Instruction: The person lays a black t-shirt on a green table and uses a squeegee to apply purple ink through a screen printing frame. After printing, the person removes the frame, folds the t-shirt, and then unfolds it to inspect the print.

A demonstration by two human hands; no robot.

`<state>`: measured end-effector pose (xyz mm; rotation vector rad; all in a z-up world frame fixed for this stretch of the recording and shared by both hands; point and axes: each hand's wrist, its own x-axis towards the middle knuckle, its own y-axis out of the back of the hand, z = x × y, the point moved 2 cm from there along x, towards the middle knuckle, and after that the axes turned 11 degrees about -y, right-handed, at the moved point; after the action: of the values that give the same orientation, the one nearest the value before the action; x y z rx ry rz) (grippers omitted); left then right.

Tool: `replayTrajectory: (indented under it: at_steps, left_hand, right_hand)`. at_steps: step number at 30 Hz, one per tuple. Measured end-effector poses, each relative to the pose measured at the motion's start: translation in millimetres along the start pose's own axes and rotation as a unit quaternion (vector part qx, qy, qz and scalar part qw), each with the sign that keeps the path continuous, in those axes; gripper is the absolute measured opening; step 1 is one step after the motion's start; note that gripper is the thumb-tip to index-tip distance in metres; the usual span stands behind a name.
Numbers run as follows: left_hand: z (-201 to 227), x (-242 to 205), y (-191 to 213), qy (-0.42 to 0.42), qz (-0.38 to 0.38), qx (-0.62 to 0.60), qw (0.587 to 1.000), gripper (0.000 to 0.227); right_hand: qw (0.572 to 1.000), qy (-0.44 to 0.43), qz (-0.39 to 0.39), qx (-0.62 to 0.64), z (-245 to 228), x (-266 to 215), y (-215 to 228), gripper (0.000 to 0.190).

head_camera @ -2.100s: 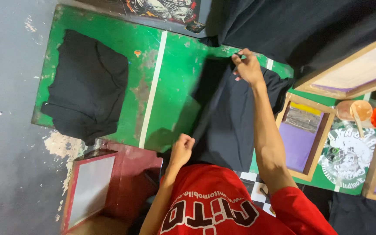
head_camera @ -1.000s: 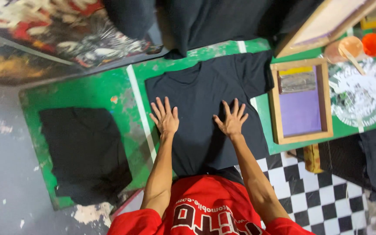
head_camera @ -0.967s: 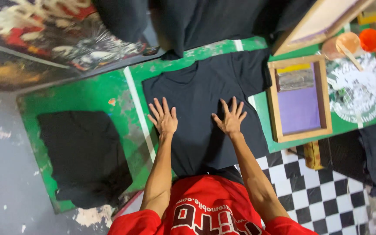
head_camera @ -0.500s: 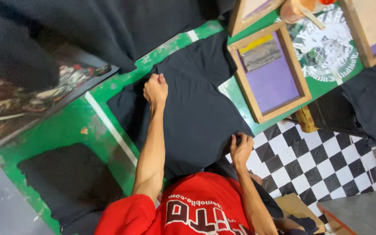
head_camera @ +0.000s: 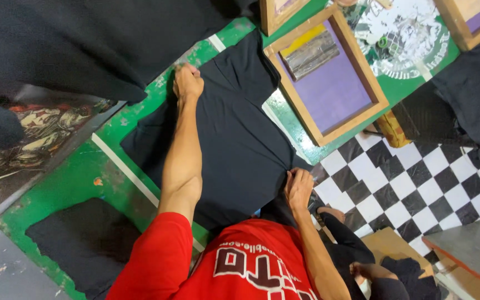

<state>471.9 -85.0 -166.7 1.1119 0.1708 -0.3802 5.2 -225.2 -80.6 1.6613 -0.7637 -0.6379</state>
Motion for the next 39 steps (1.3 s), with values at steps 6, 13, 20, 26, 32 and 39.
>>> replayTrajectory:
  at_steps: [6, 13, 20, 26, 32, 39]
  left_hand:
    - [-3.2, 5.5, 13.2, -0.051, -0.027, -0.068, 0.996, 0.01]
    - [-0.4, -47.0, 70.2, -0.055, -0.028, -0.092, 0.994, 0.012]
    - [0.8, -94.9, 126.2, -0.182, 0.148, -0.375, 0.897, 0.02]
    - [38.4, -39.7, 68.4, -0.289, 0.201, -0.221, 0.909, 0.009]
    - [23.2, -113.2, 74.5, -0.192, 0.211, -0.203, 0.937, 0.036]
    - [-110.7, -310.9, 32.7, 0.078, 0.339, -0.038, 0.937, 0.037]
  right_hand:
    - [0.992, -0.08, -0.06, 0.079, 6.7, -5.7, -6.4, 0.018]
    - [0.966, -0.094, -0.163, 0.176, 23.8, -8.9, 31.6, 0.016]
    - [0.906, -0.029, -0.313, 0.285, 28.1, -46.7, 68.4, 0.026]
    - [0.85, -0.192, -0.364, 0.33, 35.1, -18.0, 52.7, 0.036]
    - [0.906, -0.122, -0.398, 0.073, 46.3, 20.9, 43.3, 0.062]
    - [0.931, -0.05, -0.362, -0.009, 3.6, 75.9, 24.2, 0.054]
